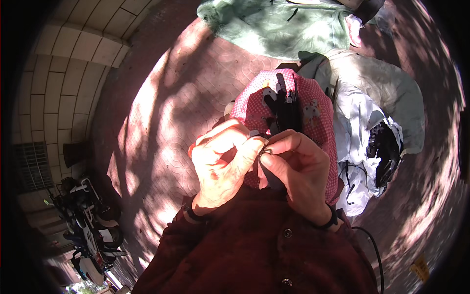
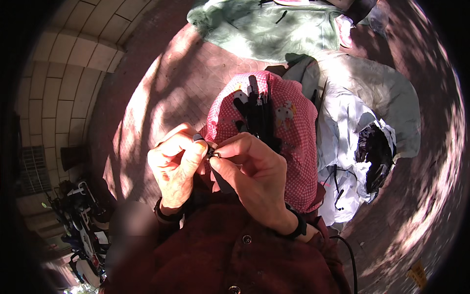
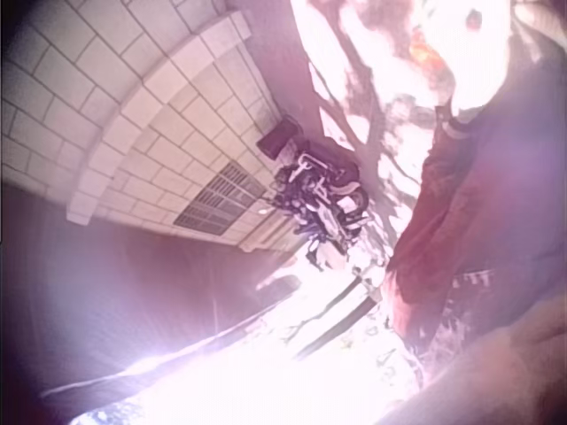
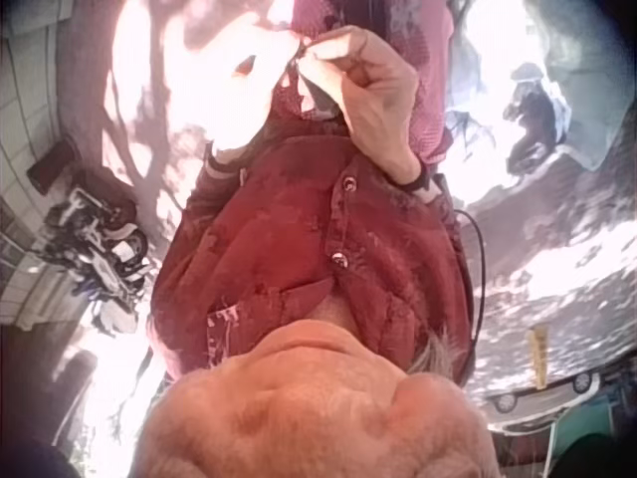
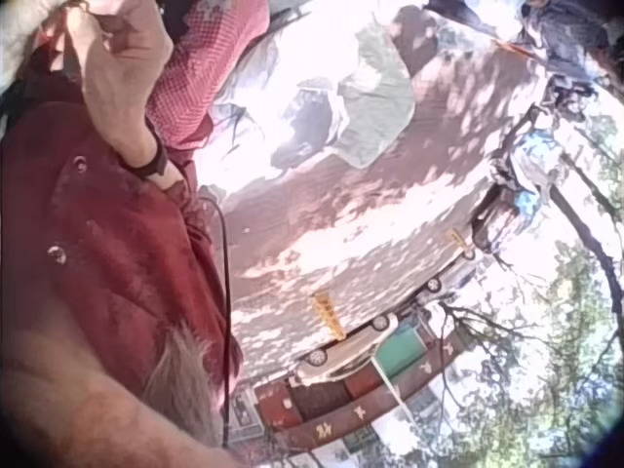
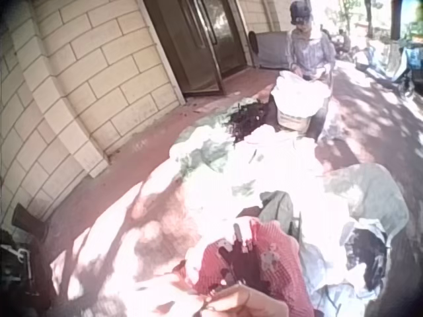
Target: The person threads a black strap through a small plastic buckle by hand, then reaches into a white bag to retrieve another strap and repeats the process.
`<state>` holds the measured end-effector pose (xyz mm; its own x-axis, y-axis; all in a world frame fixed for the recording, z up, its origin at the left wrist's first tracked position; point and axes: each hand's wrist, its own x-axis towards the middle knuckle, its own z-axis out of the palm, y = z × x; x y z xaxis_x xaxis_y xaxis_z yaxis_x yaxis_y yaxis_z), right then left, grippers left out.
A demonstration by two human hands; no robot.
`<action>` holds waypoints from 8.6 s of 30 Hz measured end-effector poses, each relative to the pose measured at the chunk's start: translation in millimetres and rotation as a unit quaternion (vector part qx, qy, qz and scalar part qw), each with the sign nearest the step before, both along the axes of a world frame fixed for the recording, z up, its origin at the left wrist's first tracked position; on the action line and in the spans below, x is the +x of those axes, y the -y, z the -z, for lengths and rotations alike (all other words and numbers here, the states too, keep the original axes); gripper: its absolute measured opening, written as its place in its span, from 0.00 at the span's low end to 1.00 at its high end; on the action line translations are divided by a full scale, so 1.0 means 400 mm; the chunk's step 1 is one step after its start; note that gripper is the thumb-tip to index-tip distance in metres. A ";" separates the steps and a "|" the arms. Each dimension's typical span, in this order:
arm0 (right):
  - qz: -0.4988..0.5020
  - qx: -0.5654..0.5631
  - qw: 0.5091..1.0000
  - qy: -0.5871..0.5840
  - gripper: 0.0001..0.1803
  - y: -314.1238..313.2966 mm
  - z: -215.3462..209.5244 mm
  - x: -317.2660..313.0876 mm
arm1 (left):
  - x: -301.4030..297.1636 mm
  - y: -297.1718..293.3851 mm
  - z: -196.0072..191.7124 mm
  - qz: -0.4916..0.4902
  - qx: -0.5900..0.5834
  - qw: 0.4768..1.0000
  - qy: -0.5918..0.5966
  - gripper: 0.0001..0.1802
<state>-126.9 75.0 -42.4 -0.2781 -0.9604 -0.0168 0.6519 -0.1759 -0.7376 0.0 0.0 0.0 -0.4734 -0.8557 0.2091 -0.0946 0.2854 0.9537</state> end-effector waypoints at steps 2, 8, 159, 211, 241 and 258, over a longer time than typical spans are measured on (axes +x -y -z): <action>0.012 0.000 1.000 -0.002 0.07 -0.003 0.003 -0.003 | -0.007 -0.006 0.003 -0.012 0.029 0.999 -0.013 0.11; 0.125 -0.050 0.947 -0.293 0.07 0.010 0.010 -0.015 | -0.011 -0.001 0.027 -0.006 -0.006 0.999 -0.033 0.12; -0.026 0.027 0.993 -0.116 0.09 0.017 0.029 -0.109 | -0.010 0.063 0.079 0.099 -0.024 0.993 0.060 0.14; -0.143 0.059 0.987 0.039 0.06 -0.034 0.025 -0.118 | 0.047 0.032 0.021 0.214 0.251 0.937 0.115 0.13; 0.040 0.053 0.998 0.017 0.06 0.012 0.040 -0.099 | -0.046 -0.005 0.070 0.094 0.209 0.970 0.077 0.06; -0.035 0.055 0.981 0.182 0.05 0.012 0.046 -0.101 | -0.078 -0.034 0.113 0.022 0.089 0.996 0.007 0.18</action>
<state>-167.3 70.2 -60.6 -0.1675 -0.9640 -0.2067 0.8834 -0.0537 -0.4655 -31.2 13.8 -45.0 -0.5124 -0.8573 0.0490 -0.0990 0.1157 0.9883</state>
